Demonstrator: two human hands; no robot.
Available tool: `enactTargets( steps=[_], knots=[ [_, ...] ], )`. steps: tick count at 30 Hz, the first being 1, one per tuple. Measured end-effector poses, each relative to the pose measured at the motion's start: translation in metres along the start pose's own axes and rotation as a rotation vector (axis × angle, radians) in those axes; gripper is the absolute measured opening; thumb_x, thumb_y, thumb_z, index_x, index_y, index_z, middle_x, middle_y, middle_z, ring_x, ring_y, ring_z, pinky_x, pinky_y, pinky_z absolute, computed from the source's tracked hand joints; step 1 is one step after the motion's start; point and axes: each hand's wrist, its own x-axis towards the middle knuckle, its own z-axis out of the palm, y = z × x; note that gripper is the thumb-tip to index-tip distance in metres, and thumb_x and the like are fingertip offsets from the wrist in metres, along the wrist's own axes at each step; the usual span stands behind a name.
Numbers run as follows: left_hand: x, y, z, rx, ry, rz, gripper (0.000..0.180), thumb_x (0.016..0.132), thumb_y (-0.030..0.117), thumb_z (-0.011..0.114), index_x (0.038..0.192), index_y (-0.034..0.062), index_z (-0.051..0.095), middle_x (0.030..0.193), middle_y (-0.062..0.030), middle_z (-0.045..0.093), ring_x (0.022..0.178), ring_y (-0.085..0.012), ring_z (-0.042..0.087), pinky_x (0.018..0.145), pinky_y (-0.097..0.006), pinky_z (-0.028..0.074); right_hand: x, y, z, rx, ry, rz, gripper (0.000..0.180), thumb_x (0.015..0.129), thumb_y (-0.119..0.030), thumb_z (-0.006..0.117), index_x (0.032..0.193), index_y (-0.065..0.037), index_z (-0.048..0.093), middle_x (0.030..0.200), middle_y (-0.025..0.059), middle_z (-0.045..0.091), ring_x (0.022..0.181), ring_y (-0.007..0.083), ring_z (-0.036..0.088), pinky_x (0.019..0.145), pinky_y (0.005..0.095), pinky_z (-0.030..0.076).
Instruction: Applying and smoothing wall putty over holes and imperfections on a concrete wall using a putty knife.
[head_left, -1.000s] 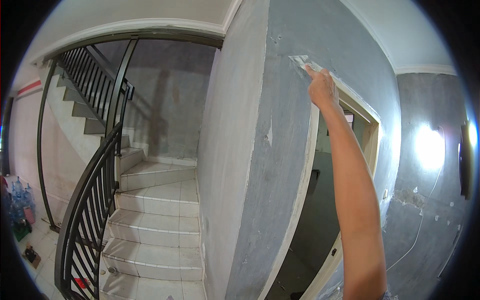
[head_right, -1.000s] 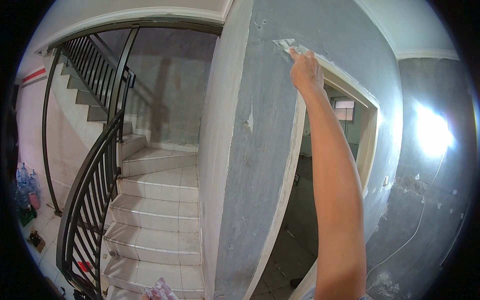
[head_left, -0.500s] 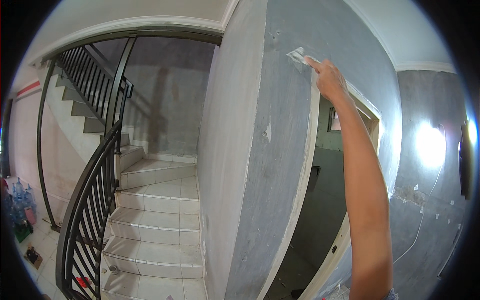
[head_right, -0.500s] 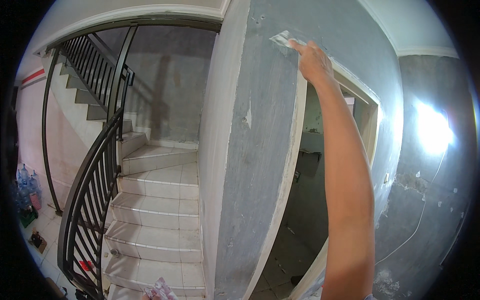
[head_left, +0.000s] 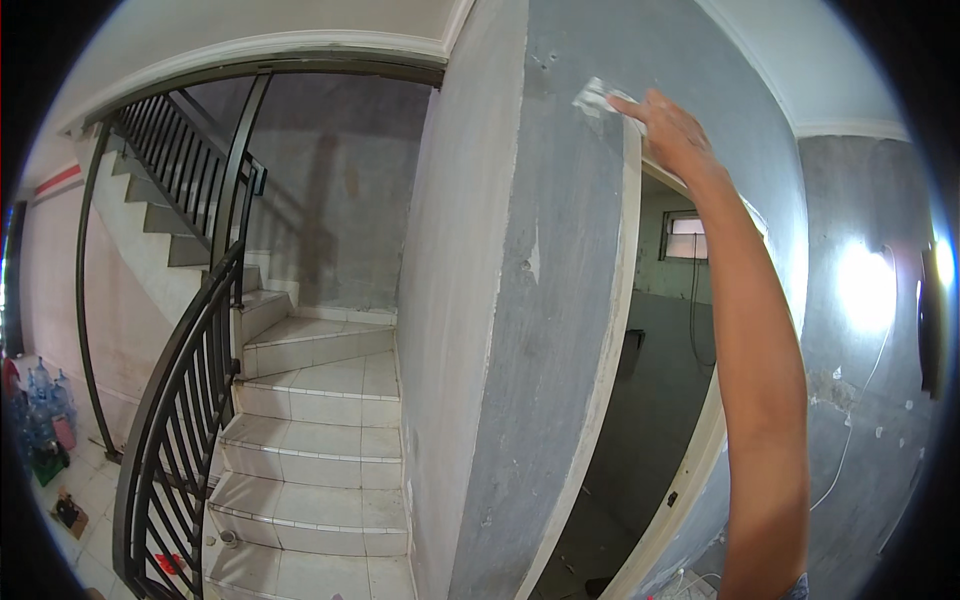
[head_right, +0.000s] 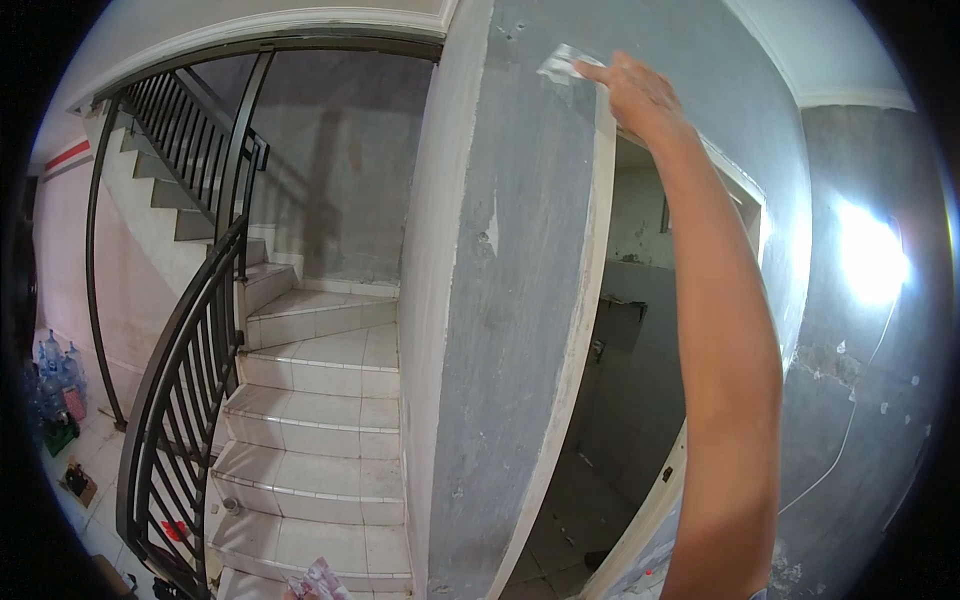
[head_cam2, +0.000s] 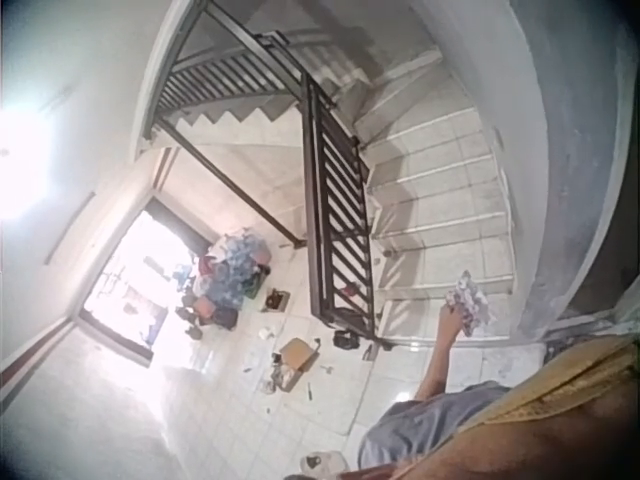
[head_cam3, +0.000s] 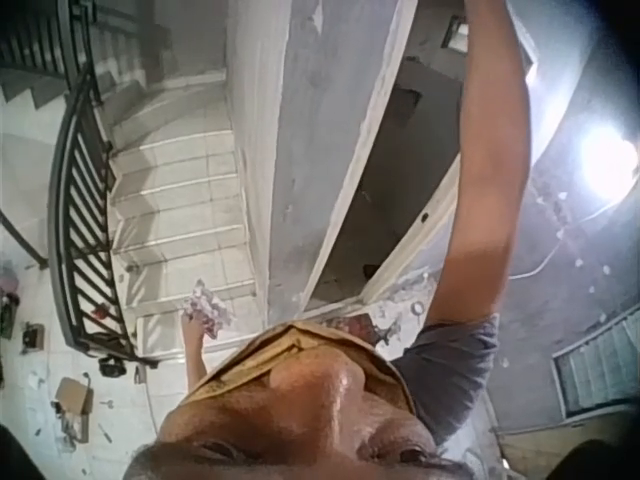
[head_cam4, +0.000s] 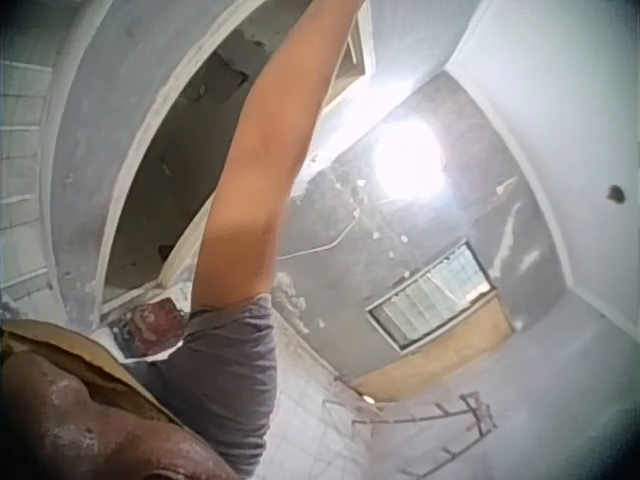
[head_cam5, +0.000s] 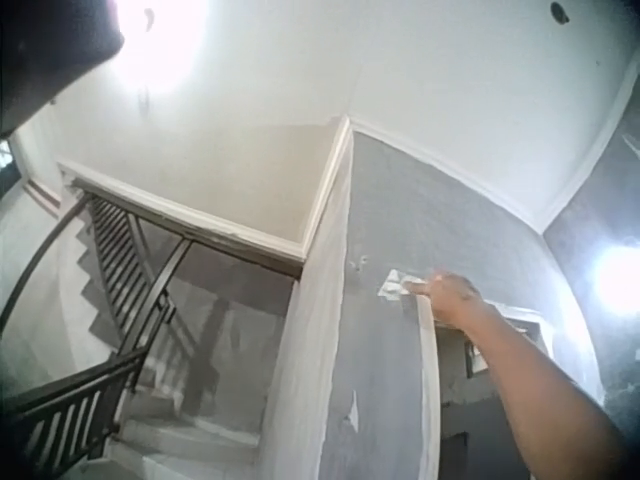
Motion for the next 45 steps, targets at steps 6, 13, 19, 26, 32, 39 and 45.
enactTargets(
  steps=[6,13,19,26,32,39,45],
  knots=[
    [0.009,-0.004,0.007,0.111,-0.082,0.061,0.021,0.093,0.021,0.053,0.097,-0.0002,0.052,0.070,-0.0106,0.057,0.055,-0.0192,0.058,0.041,-0.030,0.046,-0.005,0.002,-0.001,-0.055,-0.196,-0.026,0.071,0.086,0.013,0.031,0.132,-0.037,0.051,0.107,0.0072,0.054,0.107,0.0231,0.053,0.094,0.0364,0.042],
    [-0.012,0.025,0.029,-0.035,-0.031,-0.120,0.018,0.094,0.020,0.053,0.092,0.0016,0.051,0.069,-0.0101,0.055,0.052,-0.0195,0.057,0.040,-0.029,0.045,0.008,0.004,-0.021,-0.150,-0.224,-0.002,0.068,0.089,0.010,0.032,0.133,-0.040,0.048,0.139,0.0116,0.045,0.128,0.0268,0.043,0.108,0.0369,0.034],
    [0.006,-0.012,0.031,-0.048,-0.120,-0.053,0.017,0.092,0.019,0.057,0.094,0.0032,0.051,0.069,-0.0081,0.055,0.053,-0.0187,0.056,0.043,-0.029,0.046,0.010,-0.001,-0.002,-0.010,-0.243,-0.034,0.065,0.088,0.008,0.035,0.134,-0.037,0.048,0.105,0.0098,0.055,0.102,0.0254,0.055,0.093,0.0391,0.043],
    [0.027,-0.049,0.029,0.107,-0.181,0.067,0.021,0.089,0.023,0.059,0.089,0.0028,0.052,0.066,-0.0064,0.053,0.053,-0.0169,0.056,0.043,-0.029,0.046,-0.089,-0.025,-0.019,-0.027,-0.486,0.014,0.050,0.091,-0.001,0.039,0.132,-0.025,0.051,0.107,0.0165,0.055,0.106,0.0324,0.056,0.091,0.0428,0.045],
    [-0.007,-0.013,0.032,0.040,-0.152,0.095,0.025,0.090,0.027,0.058,0.083,0.0037,0.053,0.064,-0.0049,0.053,0.051,-0.0157,0.055,0.043,-0.027,0.044,-0.219,-0.065,-0.047,1.069,-0.645,0.382,0.054,0.089,0.000,0.041,0.137,-0.024,0.048,0.083,0.0077,0.053,0.073,0.0168,0.055,0.066,0.0296,0.049],
    [-0.059,0.018,0.081,-0.268,-0.206,-0.301,0.028,0.093,0.030,0.055,0.080,0.0054,0.051,0.060,-0.0032,0.048,0.049,-0.0167,0.051,0.043,-0.031,0.044,-0.407,-0.100,-0.087,2.336,-0.825,1.259,0.040,0.092,-0.016,0.053,0.129,0.000,0.047,0.086,0.0064,0.057,0.065,0.0156,0.055,0.061,0.0304,0.048],
    [-0.116,0.057,0.153,-0.443,-0.353,-0.545,0.012,0.089,0.017,0.058,0.093,0.0089,0.051,0.063,-0.0020,0.047,0.046,-0.0156,0.043,0.041,-0.030,0.037,-0.509,-0.082,-0.132,2.554,-0.732,1.536,0.036,0.090,-0.018,0.060,0.119,-0.002,0.045,0.087,0.0097,0.056,0.063,0.0171,0.055,0.056,0.0311,0.047]
  ],
)
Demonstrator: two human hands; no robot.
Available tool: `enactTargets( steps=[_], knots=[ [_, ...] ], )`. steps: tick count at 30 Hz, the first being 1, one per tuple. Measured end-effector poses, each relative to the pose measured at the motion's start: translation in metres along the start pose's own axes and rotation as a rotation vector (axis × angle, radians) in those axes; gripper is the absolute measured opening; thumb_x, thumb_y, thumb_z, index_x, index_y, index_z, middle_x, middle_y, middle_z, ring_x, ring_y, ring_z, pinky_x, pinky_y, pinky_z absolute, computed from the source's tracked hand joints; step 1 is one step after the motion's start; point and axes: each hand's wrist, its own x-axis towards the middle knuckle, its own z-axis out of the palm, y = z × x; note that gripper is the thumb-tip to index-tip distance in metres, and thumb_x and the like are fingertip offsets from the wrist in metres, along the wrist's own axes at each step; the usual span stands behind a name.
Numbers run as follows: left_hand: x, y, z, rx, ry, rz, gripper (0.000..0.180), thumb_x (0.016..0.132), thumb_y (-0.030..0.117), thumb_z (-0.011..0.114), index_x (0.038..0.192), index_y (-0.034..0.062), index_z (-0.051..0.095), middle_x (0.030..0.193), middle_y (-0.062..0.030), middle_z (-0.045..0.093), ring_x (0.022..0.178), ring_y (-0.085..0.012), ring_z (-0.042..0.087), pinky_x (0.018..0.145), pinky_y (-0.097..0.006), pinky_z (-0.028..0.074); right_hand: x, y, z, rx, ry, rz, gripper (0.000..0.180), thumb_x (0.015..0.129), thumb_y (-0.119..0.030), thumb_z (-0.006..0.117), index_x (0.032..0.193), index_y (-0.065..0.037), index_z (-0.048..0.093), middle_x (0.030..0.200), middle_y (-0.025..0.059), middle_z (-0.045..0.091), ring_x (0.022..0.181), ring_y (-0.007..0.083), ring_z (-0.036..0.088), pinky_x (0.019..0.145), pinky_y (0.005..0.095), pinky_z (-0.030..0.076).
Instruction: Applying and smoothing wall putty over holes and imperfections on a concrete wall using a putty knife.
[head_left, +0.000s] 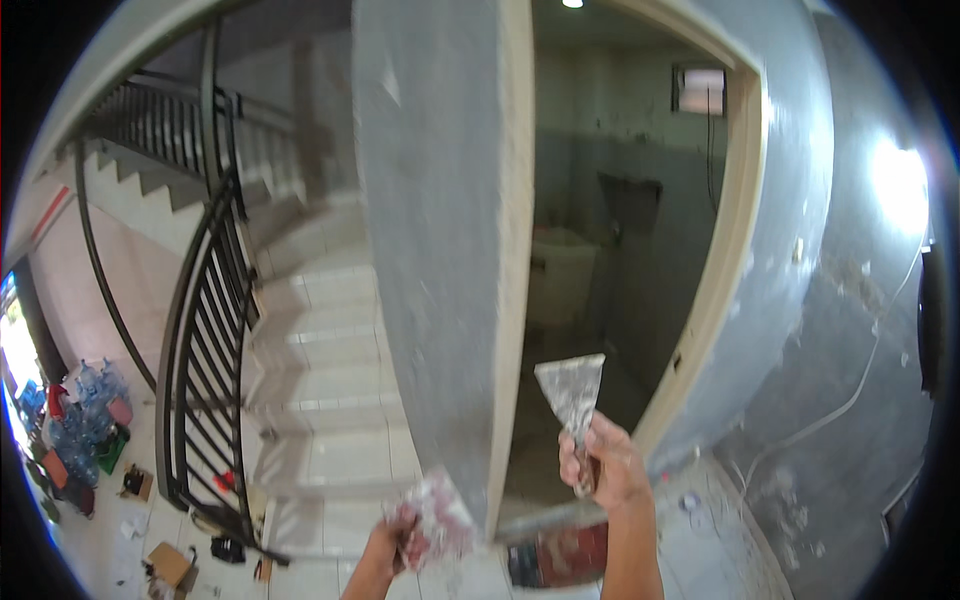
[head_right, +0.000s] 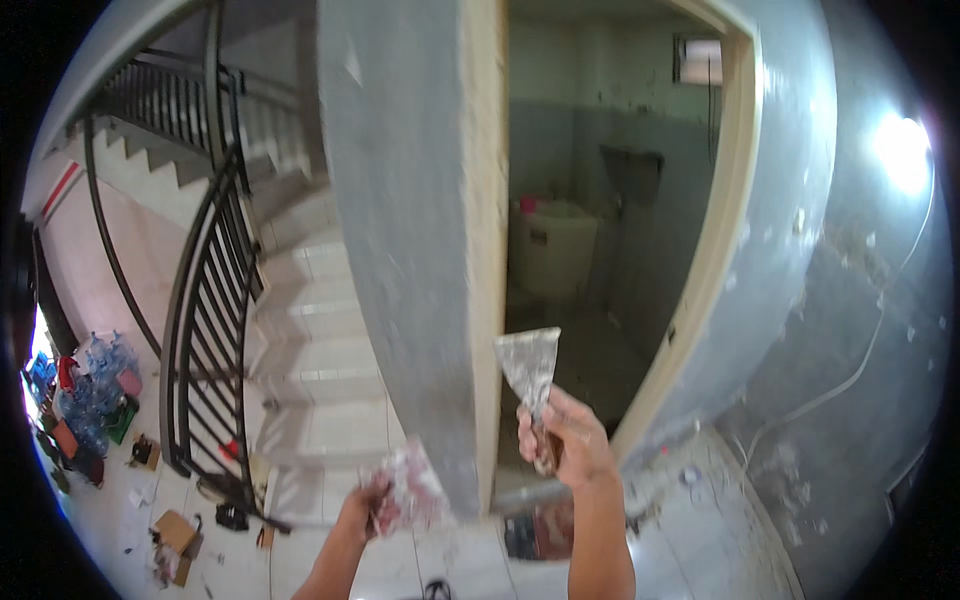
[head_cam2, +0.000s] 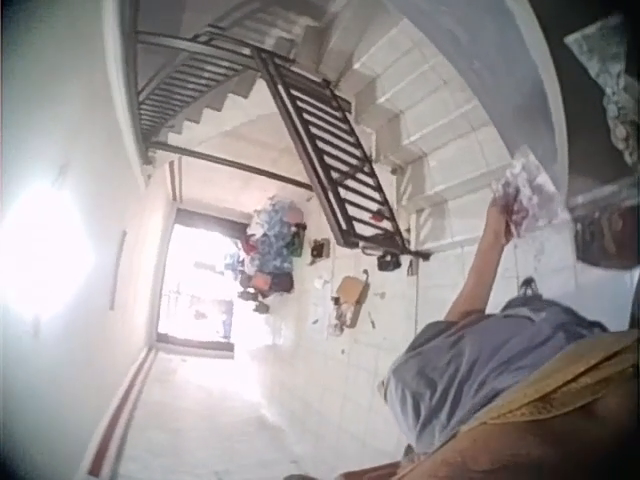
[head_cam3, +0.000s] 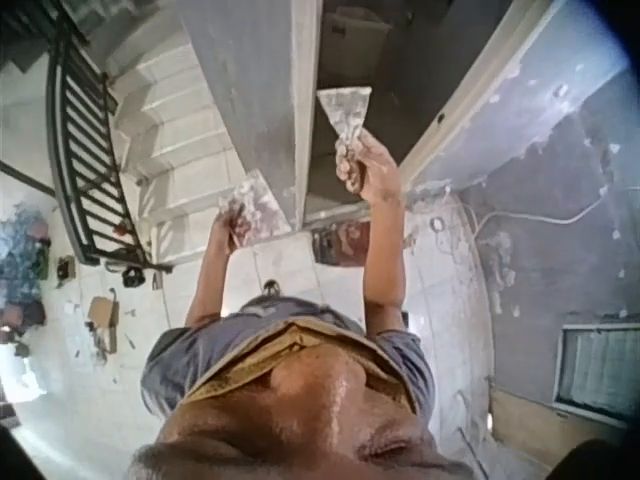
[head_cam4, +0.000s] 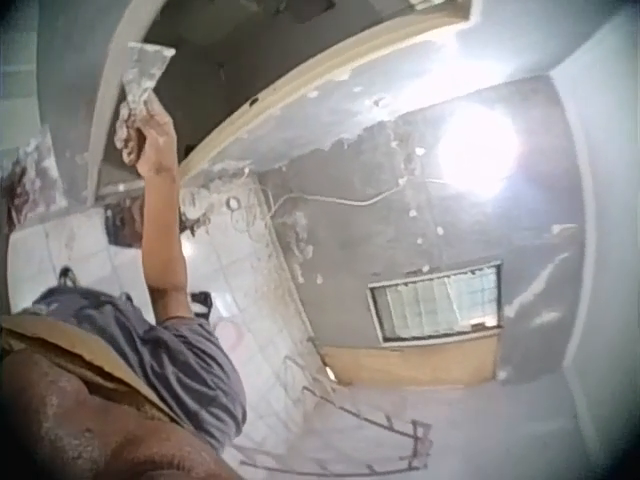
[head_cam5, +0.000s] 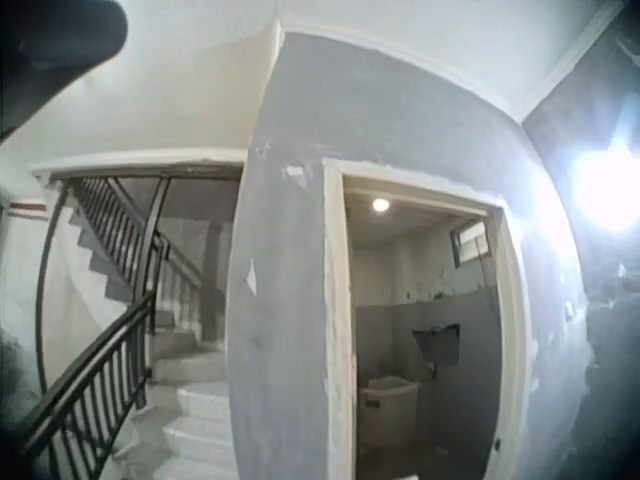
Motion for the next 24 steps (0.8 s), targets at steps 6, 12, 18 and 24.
enactTargets(
  steps=[6,12,18,24],
  knots=[
    [-0.016,-0.035,0.111,0.010,-0.028,-0.048,0.008,0.089,0.012,0.055,0.094,0.0084,0.050,0.062,-0.0006,0.044,0.047,-0.0107,0.040,0.042,-0.026,0.036,-0.086,-0.002,-0.051,-0.039,0.165,-0.036,0.033,0.094,-0.015,0.052,0.123,0.001,0.050,0.089,0.0083,0.057,0.066,0.0148,0.056,0.058,0.0274,0.046],
    [-0.027,-0.077,0.169,0.089,-0.215,-0.177,0.021,0.086,0.011,0.060,0.104,0.0046,0.052,0.078,-0.0022,0.056,0.062,-0.0132,0.056,0.054,-0.029,0.051,-0.164,-0.013,-0.086,-1.253,0.134,-0.268,0.026,0.095,-0.006,0.049,0.118,0.000,0.059,0.088,0.0065,0.056,0.073,0.0132,0.054,0.063,0.0236,0.046],
    [-0.024,-0.118,0.202,0.169,-0.246,-0.260,0.026,0.084,0.012,0.065,0.106,0.0039,0.055,0.085,-0.0040,0.060,0.071,-0.0132,0.061,0.060,-0.030,0.054,-0.223,-0.024,-0.096,-1.563,0.177,-0.299,0.055,0.070,0.013,0.048,0.116,-0.012,0.065,0.086,0.0126,0.054,0.074,0.0287,0.054,0.068,0.0345,0.045],
    [0.024,-0.142,0.176,0.303,-0.356,-0.357,0.023,0.082,0.013,0.068,0.101,0.0042,0.057,0.082,-0.0026,0.059,0.067,-0.0118,0.060,0.059,-0.030,0.053,-0.283,-0.005,-0.146,-1.967,0.301,0.047,0.055,0.072,0.011,0.048,0.114,-0.019,0.067,0.086,0.0112,0.054,0.075,0.0285,0.055,0.068,0.0373,0.046]
  ],
)
